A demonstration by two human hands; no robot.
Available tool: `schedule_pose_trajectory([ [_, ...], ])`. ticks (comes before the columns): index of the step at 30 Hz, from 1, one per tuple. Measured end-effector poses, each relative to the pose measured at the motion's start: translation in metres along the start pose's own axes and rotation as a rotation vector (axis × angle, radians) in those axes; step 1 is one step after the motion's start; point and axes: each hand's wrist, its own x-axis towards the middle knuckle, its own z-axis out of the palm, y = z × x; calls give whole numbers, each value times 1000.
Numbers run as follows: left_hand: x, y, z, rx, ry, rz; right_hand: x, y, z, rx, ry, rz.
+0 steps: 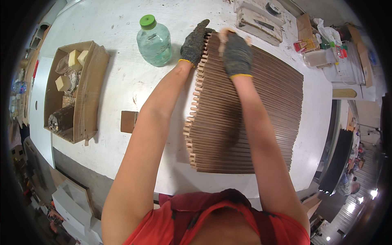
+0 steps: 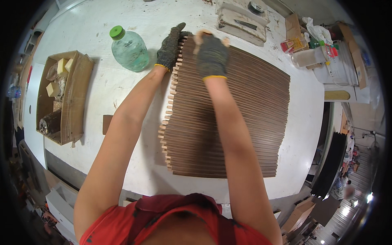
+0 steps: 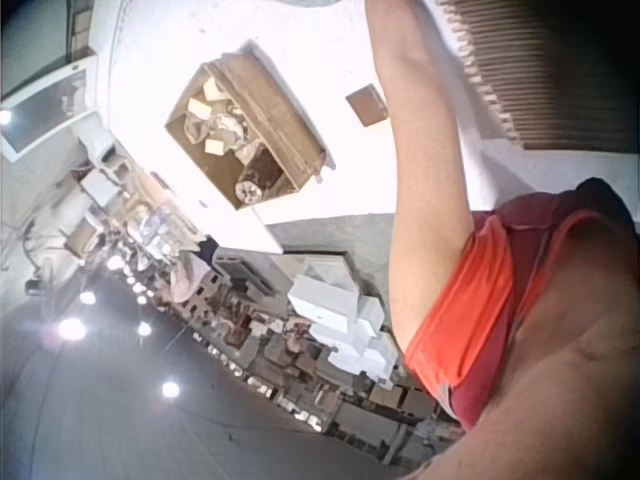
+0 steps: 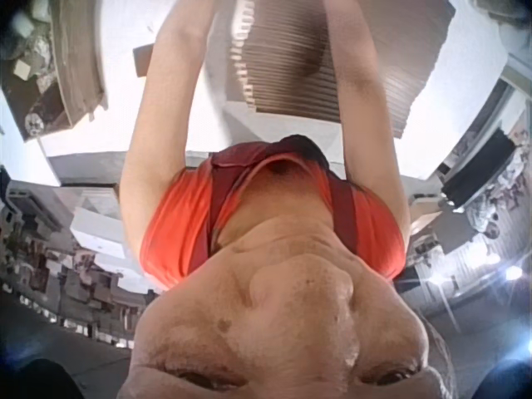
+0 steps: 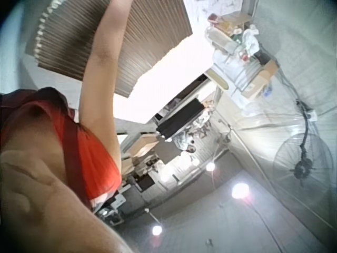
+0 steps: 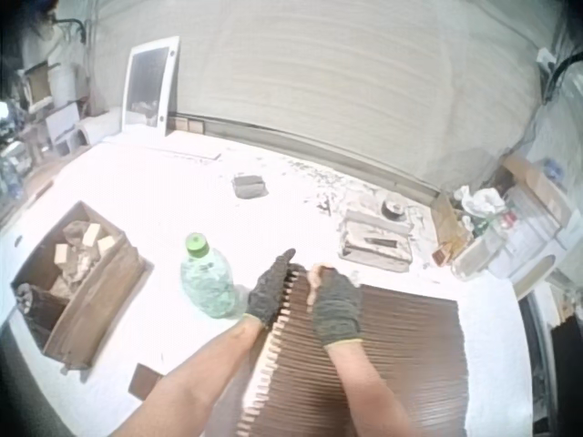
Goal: The person wipes a slatted wooden panel with a cloth, then picks up a wooden board and sands its edges and joints with a sanding block.
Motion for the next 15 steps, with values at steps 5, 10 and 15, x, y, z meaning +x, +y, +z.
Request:
schedule_pose_trajectory([
  [5,6,-21,-9,624,82,553,16,-58,-7,-208,-96,-140],
  [10,14,-23,-9,626,58,485,-2,-34,-27,-40,28,-280],
  [15,8,-15,-7,557,-10,427,-85,-84,-56,5,-128,-460],
])
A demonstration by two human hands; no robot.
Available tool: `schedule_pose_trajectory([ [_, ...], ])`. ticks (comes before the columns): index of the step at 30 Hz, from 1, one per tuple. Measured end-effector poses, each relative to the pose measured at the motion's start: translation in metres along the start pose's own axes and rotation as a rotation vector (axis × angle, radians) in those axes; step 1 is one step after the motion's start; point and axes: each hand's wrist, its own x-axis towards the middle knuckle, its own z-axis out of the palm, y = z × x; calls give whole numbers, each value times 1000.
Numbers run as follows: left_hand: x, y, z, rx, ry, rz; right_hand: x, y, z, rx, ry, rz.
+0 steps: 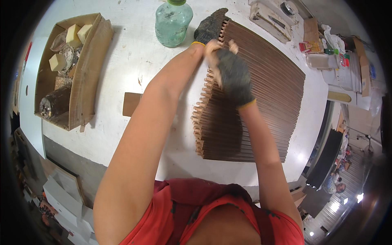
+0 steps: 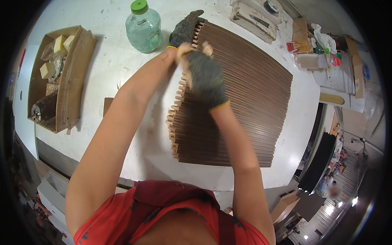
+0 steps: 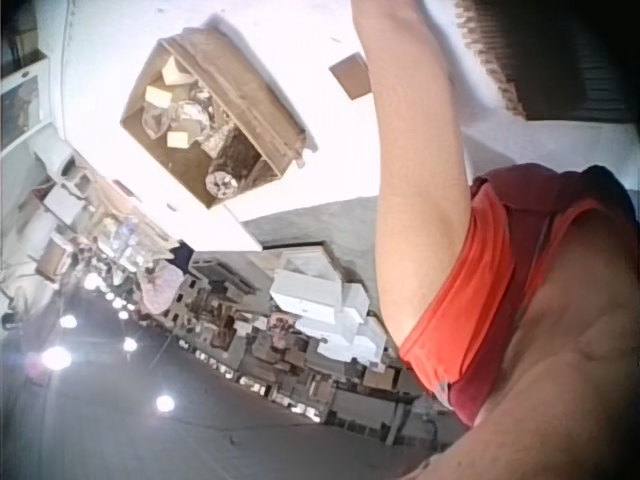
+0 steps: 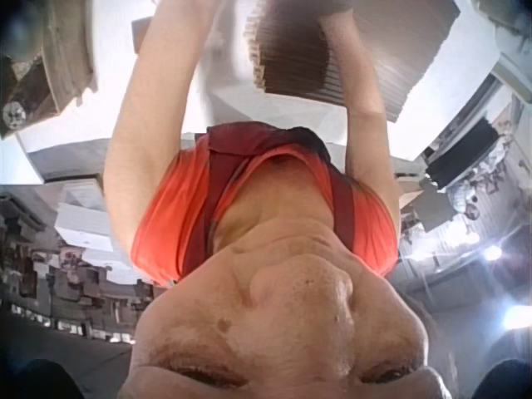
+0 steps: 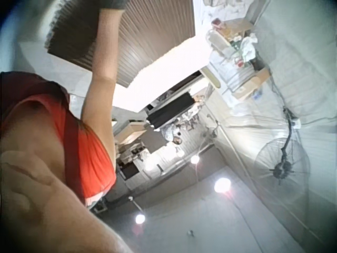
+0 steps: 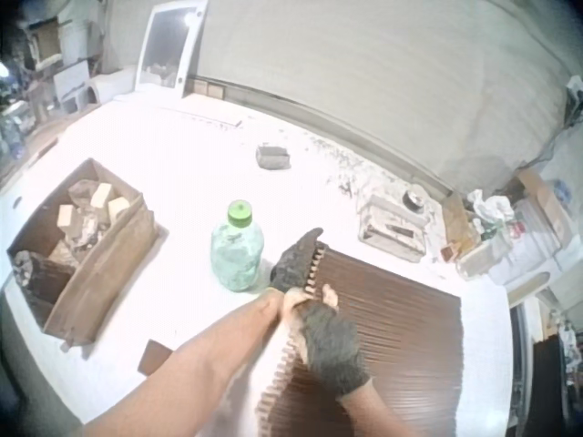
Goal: The person wipes a slatted wooden panel with a cloth, then picks up a wooden board and sands its edges and joints with a sanding block.
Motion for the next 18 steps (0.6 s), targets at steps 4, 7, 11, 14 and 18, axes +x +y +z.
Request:
schedule_pose_trajectory([
  [4,-4,4,-1,72,117,127,-45,-14,-13,244,-86,-48],
  [7,-7,4,-1,91,87,143,-47,37,-15,191,266,334],
  [11,-4,3,-3,110,129,204,-44,38,-9,183,253,726],
  [14,-3,3,-3,-20,-10,24,-59,-38,0,-86,-21,241],
  [18,-12,-1,-3,-18,46,113,-57,-43,-21,245,27,-30],
])
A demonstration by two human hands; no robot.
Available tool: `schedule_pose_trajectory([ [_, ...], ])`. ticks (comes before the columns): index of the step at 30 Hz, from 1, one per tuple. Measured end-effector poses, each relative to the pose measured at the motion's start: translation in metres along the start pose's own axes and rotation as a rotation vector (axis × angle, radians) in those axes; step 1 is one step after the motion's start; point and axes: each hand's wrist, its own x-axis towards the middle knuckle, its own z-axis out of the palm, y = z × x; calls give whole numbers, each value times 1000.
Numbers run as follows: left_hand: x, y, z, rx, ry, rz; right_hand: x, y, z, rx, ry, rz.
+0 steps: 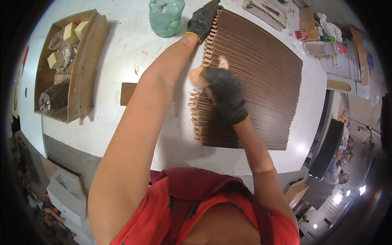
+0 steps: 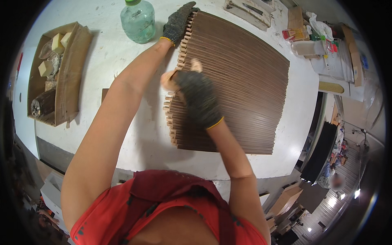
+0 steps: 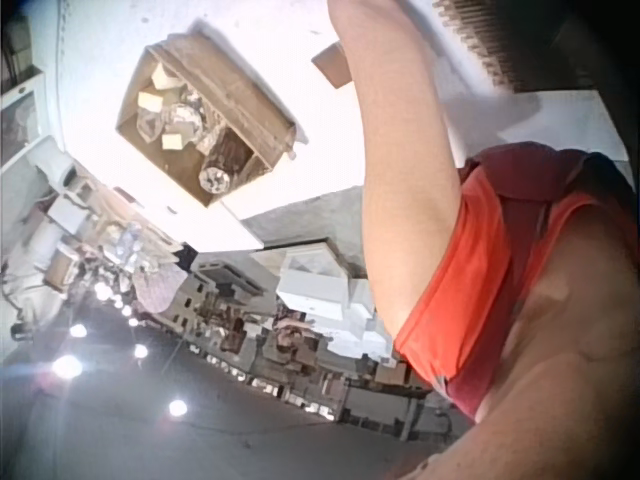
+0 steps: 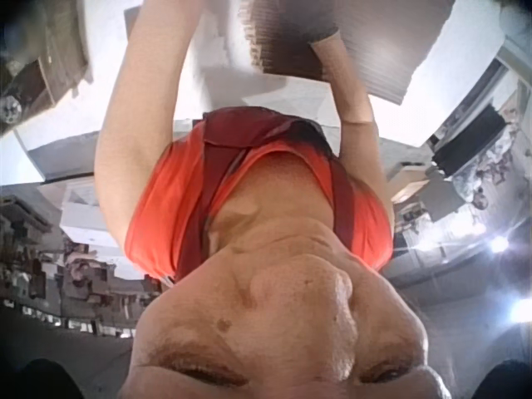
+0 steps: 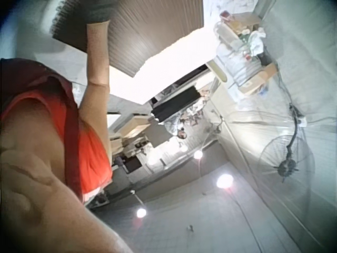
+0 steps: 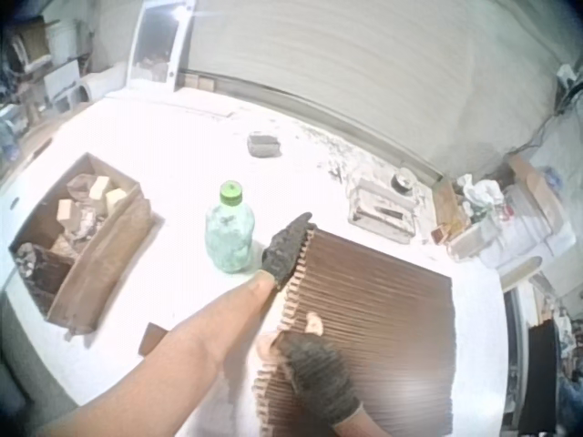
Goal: The person wipes a slatted wooden panel with a cloth, then picks up a wooden board and sands its edges and joints with a sanding block.
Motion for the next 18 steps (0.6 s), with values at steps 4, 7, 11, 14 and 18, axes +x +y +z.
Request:
schedule_pose_trajectory([
  [4,-23,-10,1,23,104,115,7,17,-15,-117,154,426],
  [7,-34,-10,3,-30,100,31,-4,-6,2,-265,280,148],
  [11,-48,15,-14,-450,60,-199,-27,-27,18,58,-15,262],
  [14,-89,55,-43,-628,1,-431,-26,-4,8,22,-74,416],
  [18,-169,110,-59,-1072,132,-579,-18,-5,4,-273,88,525],
])
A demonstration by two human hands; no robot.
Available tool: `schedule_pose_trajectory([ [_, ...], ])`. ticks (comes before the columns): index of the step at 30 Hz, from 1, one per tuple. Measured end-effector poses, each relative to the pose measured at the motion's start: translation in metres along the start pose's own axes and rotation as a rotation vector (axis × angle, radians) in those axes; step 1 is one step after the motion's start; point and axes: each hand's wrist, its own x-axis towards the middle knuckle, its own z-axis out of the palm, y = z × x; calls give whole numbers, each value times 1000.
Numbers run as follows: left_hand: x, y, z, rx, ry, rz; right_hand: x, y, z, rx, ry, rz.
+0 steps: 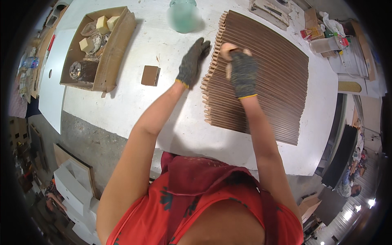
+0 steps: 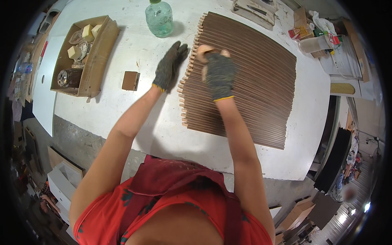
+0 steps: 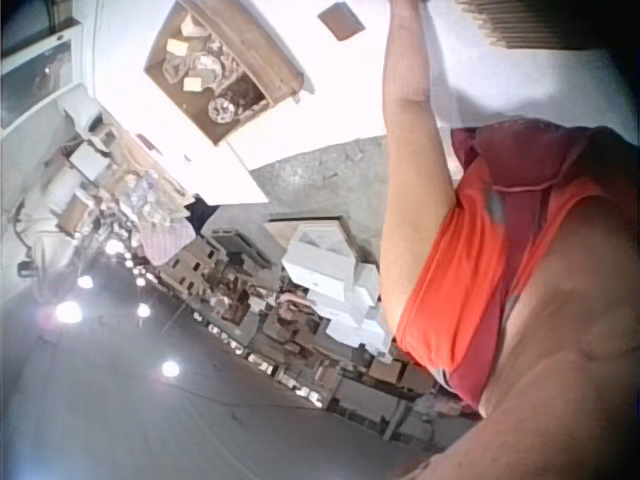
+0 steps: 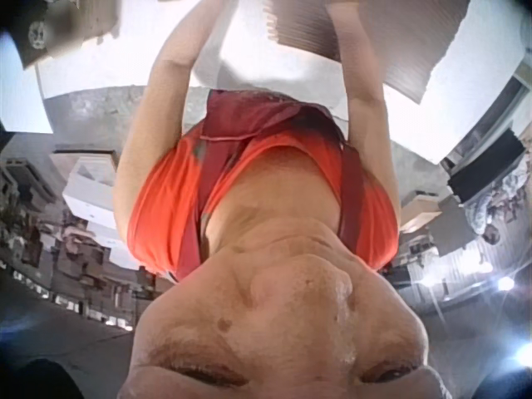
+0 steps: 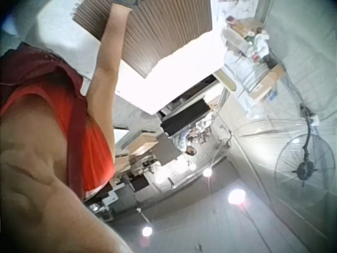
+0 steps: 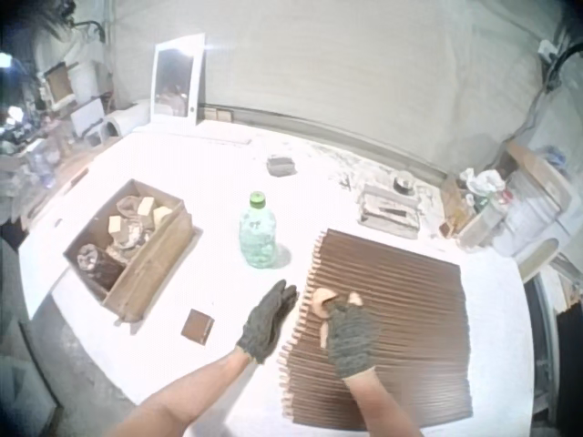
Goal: The person wipes a slatted wooden panel with a cloth, then picks up a wooden board and sands its edges and joints with a sanding block.
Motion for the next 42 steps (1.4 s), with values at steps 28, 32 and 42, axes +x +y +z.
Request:
schedule_pose_trajectory([
  [28,-22,-16,-3,379,-2,11,1,10,-11,21,-83,-581],
  [32,-24,-14,-4,420,-21,26,0,11,-22,-42,-193,-476],
  [42,-21,-14,-1,445,9,22,6,28,-10,222,17,-510],
])
